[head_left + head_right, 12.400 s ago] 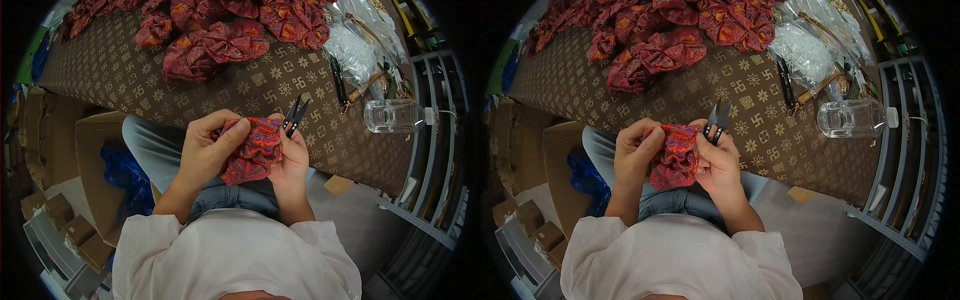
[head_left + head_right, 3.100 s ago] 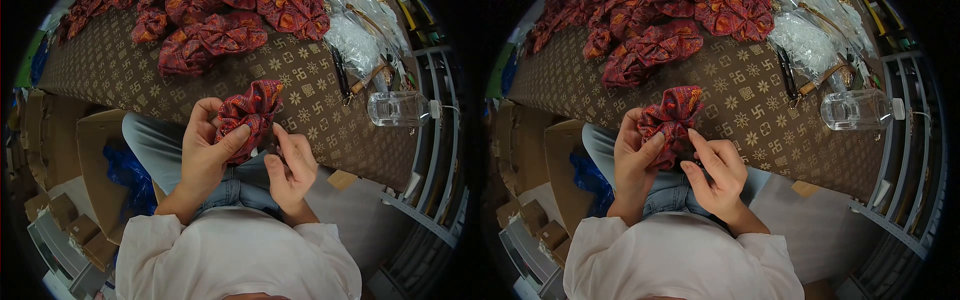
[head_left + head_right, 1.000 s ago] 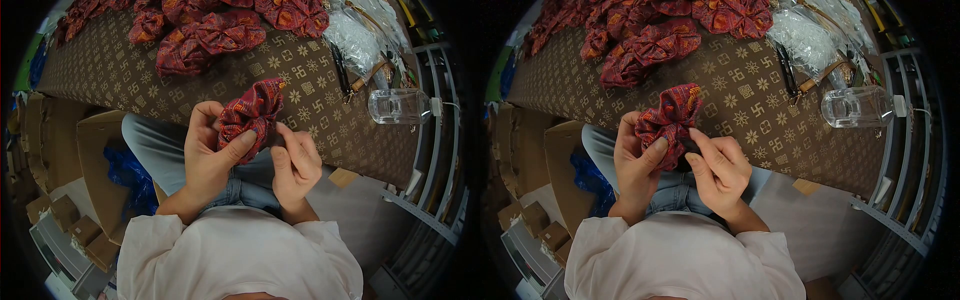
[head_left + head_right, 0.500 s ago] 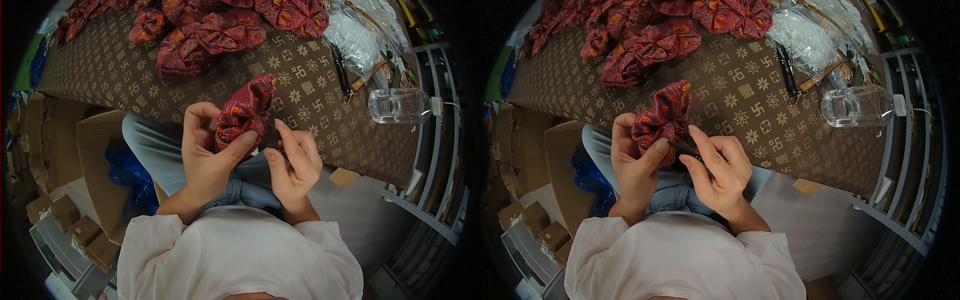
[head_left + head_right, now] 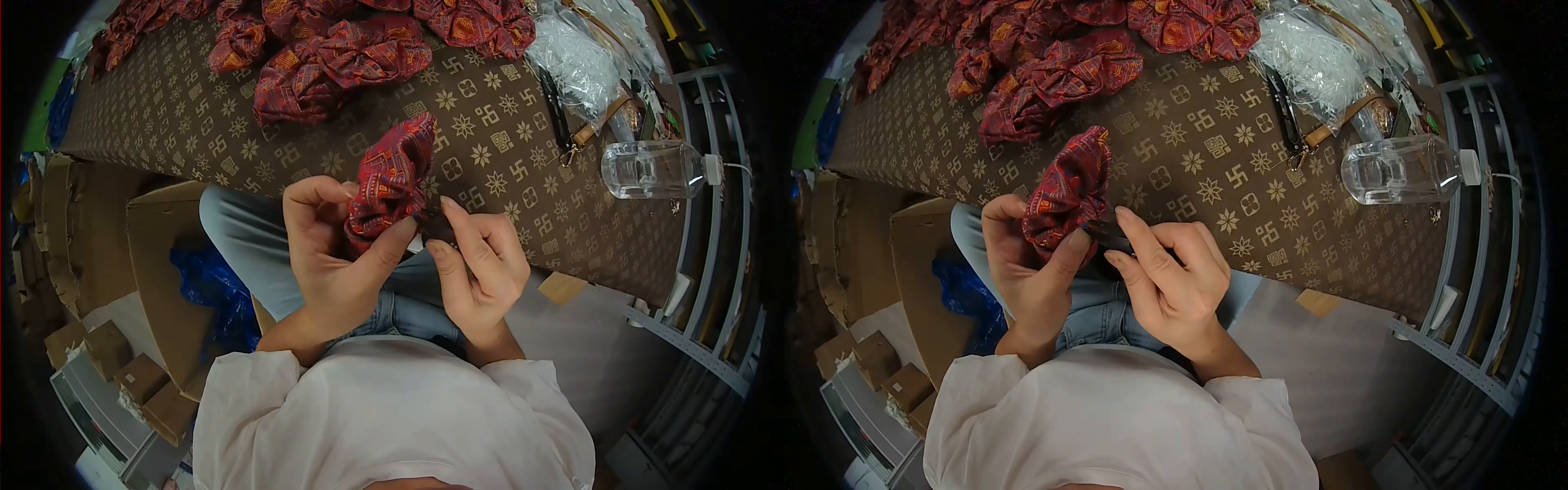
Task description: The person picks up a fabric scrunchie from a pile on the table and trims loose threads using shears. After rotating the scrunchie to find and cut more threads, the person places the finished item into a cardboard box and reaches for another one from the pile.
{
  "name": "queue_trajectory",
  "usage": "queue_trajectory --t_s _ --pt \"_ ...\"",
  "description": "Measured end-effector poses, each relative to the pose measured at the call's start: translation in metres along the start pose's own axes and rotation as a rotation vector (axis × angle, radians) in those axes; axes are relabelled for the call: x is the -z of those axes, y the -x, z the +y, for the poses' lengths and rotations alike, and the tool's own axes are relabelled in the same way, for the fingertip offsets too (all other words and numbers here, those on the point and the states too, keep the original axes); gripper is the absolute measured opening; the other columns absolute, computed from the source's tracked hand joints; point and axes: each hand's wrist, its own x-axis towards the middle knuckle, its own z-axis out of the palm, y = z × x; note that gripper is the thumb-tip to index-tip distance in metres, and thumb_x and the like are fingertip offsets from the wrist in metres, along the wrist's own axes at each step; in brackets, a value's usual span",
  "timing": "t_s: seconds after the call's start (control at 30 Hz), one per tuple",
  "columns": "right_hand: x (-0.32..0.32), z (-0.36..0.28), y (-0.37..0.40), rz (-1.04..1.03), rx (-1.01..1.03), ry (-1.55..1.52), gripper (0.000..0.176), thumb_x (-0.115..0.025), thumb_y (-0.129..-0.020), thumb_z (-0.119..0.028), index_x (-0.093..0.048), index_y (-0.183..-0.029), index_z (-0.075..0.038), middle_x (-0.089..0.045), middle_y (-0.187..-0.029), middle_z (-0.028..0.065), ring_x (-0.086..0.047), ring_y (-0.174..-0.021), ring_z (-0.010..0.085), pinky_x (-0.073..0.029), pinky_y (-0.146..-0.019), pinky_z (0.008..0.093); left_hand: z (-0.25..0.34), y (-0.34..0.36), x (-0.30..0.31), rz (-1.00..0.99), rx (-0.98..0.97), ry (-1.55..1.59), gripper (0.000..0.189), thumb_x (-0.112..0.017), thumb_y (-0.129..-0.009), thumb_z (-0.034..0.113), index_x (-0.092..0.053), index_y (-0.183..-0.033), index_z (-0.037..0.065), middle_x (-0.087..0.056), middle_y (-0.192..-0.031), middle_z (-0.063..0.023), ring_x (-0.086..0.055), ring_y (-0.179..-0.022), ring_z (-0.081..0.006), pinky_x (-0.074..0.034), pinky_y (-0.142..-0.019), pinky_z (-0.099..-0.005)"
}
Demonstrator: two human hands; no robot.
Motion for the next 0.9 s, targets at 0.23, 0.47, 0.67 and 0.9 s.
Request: queue_trajectory --t_s 0.23,0.47,0.67,0.9 --pt "-0.0002 -0.0004 0.0003 0.005 -0.009 0.007 0.035 -0.069 -0.062 -0.004 -0.064 -0.097 -0.002 -0.051 -0.064 0.0033 -0.044 -0.056 0.0156 -0.036 -0.047 0.0250 0.0016 -0.0015 -0.0029 0.025 0.035 0.032 0.048 -0.062 -0.069 -0.013 -0.030 -0.100 0.006 -0.047 -0.087 -0.0050 -0.053 -0.075 -0.0087 -0.046 -0.062 -0.0191" --pt "-0.0001 -0.0005 0.0006 0.005 -0.019 0.015 0.035 -0.069 -0.062 -0.004 -0.064 -0.097 -0.002 -0.050 -0.063 0.0027 -0.043 -0.055 0.0154 -0.036 -0.047 0.0250 0.0005 -0.0020 -0.0016 0.029 0.014 0.016 0.049 -0.062 -0.068 -0.014 -0.030 -0.100 0.006 -0.047 -0.087 -0.0049 -0.053 -0.073 -0.0083 -0.045 -0.061 -0.0188" --pt "-0.0006 0.0014 0.0011 0.014 0.007 0.006 0.034 -0.069 -0.063 -0.004 -0.064 -0.096 -0.003 -0.051 -0.063 0.0026 -0.044 -0.055 0.0154 -0.036 -0.047 0.0250 0.0012 -0.0022 -0.0018 0.036 0.016 0.024 0.049 -0.062 -0.068 -0.014 -0.029 -0.099 0.006 -0.048 -0.084 -0.0045 -0.053 -0.072 -0.0078 -0.045 -0.060 -0.0183" --pt "0.0040 -0.0016 0.0016 0.005 -0.108 -0.067 0.033 -0.068 -0.068 -0.006 -0.061 -0.100 -0.001 -0.051 -0.069 0.0041 -0.044 -0.056 0.0129 -0.036 -0.049 0.0228 0.0036 -0.0015 -0.0028 0.066 0.057 0.064 0.048 -0.062 -0.069 -0.012 -0.029 -0.099 0.006 -0.053 -0.084 -0.0066 -0.056 -0.072 -0.0092 -0.046 -0.061 -0.0192"
